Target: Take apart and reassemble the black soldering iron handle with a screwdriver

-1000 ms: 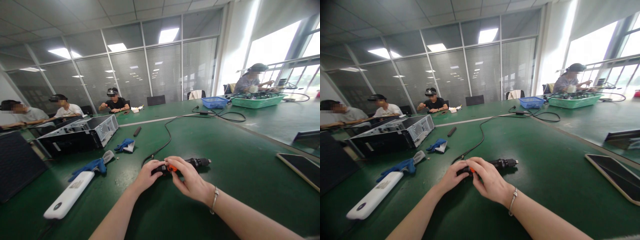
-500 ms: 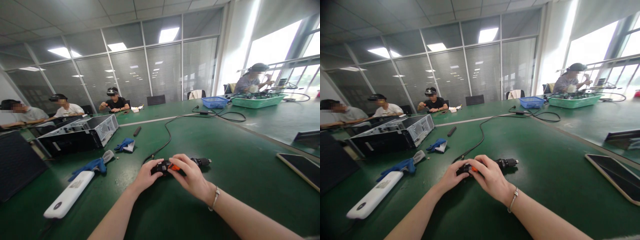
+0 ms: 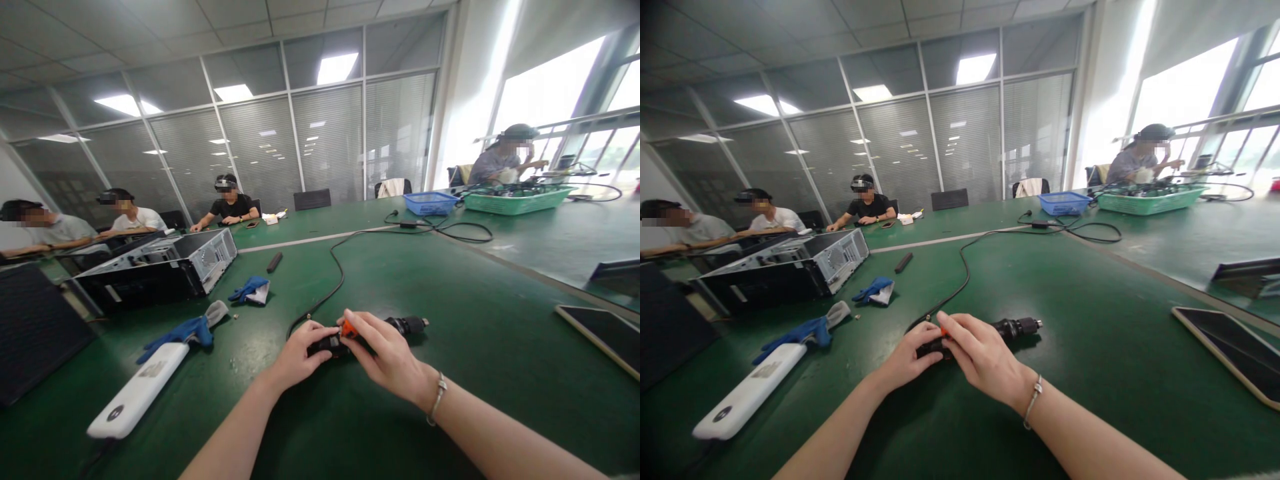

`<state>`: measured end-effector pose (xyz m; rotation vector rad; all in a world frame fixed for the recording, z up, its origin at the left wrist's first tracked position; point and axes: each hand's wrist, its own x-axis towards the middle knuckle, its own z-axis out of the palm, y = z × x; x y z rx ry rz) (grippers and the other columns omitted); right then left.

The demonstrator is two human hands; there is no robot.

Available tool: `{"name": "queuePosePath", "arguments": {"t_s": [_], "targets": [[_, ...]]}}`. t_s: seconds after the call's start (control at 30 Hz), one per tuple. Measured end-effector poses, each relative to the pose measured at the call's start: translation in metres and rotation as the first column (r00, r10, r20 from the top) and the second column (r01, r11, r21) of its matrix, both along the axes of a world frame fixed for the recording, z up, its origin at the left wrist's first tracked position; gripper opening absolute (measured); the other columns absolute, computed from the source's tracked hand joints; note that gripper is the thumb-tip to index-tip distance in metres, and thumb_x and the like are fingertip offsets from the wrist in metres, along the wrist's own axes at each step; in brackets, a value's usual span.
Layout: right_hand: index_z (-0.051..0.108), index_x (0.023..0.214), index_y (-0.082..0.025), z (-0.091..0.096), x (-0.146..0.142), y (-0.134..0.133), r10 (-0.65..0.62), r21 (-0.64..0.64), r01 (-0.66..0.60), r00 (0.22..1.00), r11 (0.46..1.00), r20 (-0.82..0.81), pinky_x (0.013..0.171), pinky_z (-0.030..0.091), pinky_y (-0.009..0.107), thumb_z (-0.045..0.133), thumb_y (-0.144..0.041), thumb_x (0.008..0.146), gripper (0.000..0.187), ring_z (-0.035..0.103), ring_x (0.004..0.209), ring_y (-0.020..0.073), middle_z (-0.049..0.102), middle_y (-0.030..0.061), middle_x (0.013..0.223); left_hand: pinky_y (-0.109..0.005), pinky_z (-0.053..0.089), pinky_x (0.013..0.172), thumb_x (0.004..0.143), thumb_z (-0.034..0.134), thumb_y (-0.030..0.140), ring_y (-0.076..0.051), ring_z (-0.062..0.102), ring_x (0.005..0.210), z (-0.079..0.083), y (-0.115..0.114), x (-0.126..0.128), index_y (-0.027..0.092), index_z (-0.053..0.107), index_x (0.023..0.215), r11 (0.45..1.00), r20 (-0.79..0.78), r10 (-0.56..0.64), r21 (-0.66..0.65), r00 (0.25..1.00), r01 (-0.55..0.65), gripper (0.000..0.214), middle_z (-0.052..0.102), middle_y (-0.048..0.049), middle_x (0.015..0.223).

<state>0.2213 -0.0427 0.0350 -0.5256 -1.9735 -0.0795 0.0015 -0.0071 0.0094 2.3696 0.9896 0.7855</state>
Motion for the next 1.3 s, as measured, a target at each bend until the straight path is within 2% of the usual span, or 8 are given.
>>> {"name": "queuePosePath", "arguments": {"t_s": [0.2, 0.33, 0.6, 0.77, 0.93, 1.0, 1.13, 1.3], "targets": [[0.025, 0.15, -0.029, 0.0024, 0.0056, -0.0006, 0.035, 0.062, -0.025, 0.986, 0.998, -0.16, 0.081, 0.059, 0.037, 0.051, -0.004, 0.088, 0.071, 0.066, 0.099, 0.02, 0.062, 0.013, 0.12, -0.035, 0.046, 0.092, 0.083, 0.065, 0.017, -0.021, 0.057, 0.101, 0.0065, -0.0053, 0.0036, 0.029, 0.059, 0.129, 0.999, -0.036, -0.02, -0.037, 0.999, 0.019, 0.047, 0.058, -0.0059, 0.111], [0.029, 0.147, -0.031, 0.0017, 0.0066, 0.0028, 0.014, 0.016, -0.011, 0.967, 1.0, -0.254, 0.078, 0.06, 0.037, 0.052, -0.004, 0.089, 0.069, 0.068, 0.093, 0.0185, 0.063, 0.0106, 0.115, -0.036, 0.046, 0.093, 0.082, 0.066, 0.018, -0.022, 0.057, 0.101, 0.0076, -0.0073, 0.0064, 0.028, 0.059, 0.127, 0.998, -0.019, -0.01, -0.06, 1.0, 0.008, 0.046, 0.059, -0.0056, 0.111], [0.032, 0.146, -0.027, -0.0006, 0.0058, 0.0087, -0.071, -0.102, 0.059, 0.991, 0.993, -0.113, 0.084, 0.057, 0.035, 0.05, -0.012, 0.093, 0.058, 0.064, 0.1, 0.0196, 0.062, 0.0105, 0.114, -0.034, 0.045, 0.093, 0.082, 0.067, 0.016, -0.021, 0.057, 0.1, 0.0061, -0.0089, 0.0097, 0.027, 0.059, 0.127, 0.998, -0.013, -0.04, -0.054, 0.999, 0.04, 0.047, 0.058, -0.0055, 0.112], [0.044, 0.138, -0.03, 0.0038, 0.0036, 0.0078, -0.141, -0.099, 0.131, 0.985, 0.986, -0.101, 0.075, 0.057, 0.033, 0.054, -0.015, 0.091, 0.05, 0.062, 0.09, 0.0193, 0.059, 0.0081, 0.104, -0.034, 0.044, 0.095, 0.083, 0.066, 0.016, -0.021, 0.057, 0.103, 0.0038, -0.0076, 0.0091, 0.028, 0.059, 0.128, 0.997, -0.018, -0.051, -0.052, 0.999, 0.05, 0.047, 0.058, -0.0055, 0.114], [0.032, 0.145, -0.027, 0.0046, 0.0025, 0.0073, -0.032, -0.168, 0.018, 0.996, 0.986, -0.08, 0.087, 0.055, 0.035, 0.047, -0.01, 0.093, 0.057, 0.061, 0.102, 0.0197, 0.059, 0.0096, 0.114, -0.035, 0.044, 0.096, 0.082, 0.066, 0.015, -0.022, 0.057, 0.104, 0.0023, -0.0055, 0.0085, 0.027, 0.06, 0.128, 0.997, -0.003, -0.05, -0.06, 0.999, 0.049, 0.048, 0.058, -0.0062, 0.114], [0.033, 0.144, -0.026, 0.0028, 0.0019, 0.0074, -0.032, -0.162, 0.019, 0.996, 0.987, -0.077, 0.088, 0.055, 0.036, 0.05, -0.012, 0.092, 0.057, 0.06, 0.104, 0.021, 0.056, 0.0109, 0.116, -0.035, 0.045, 0.096, 0.082, 0.067, 0.015, -0.022, 0.057, 0.104, 0.0027, -0.0057, 0.0086, 0.027, 0.061, 0.126, 0.997, -0.005, -0.047, -0.06, 0.999, 0.047, 0.047, 0.058, -0.0062, 0.113], [0.04, 0.139, -0.029, 0.0, 0.0017, 0.0081, -0.086, -0.148, 0.071, 0.991, 0.986, -0.101, 0.079, 0.056, 0.034, 0.052, -0.013, 0.092, 0.052, 0.061, 0.094, 0.0195, 0.059, 0.0079, 0.107, -0.036, 0.045, 0.095, 0.081, 0.067, 0.014, -0.021, 0.057, 0.103, 0.0035, -0.0071, 0.0092, 0.028, 0.061, 0.126, 0.998, -0.009, -0.041, -0.055, 0.999, 0.041, 0.048, 0.058, -0.0055, 0.113], [0.03, 0.145, -0.027, -0.0004, 0.0012, 0.0067, -0.001, -0.171, -0.014, 0.996, 0.985, -0.091, 0.091, 0.053, 0.038, 0.047, -0.01, 0.092, 0.058, 0.059, 0.11, 0.0211, 0.057, 0.0111, 0.122, -0.036, 0.045, 0.094, 0.081, 0.068, 0.014, -0.021, 0.057, 0.102, 0.0032, -0.0081, 0.0096, 0.026, 0.06, 0.126, 0.998, -0.015, -0.036, -0.048, 0.999, 0.035, 0.047, 0.058, -0.0059, 0.112]]}}
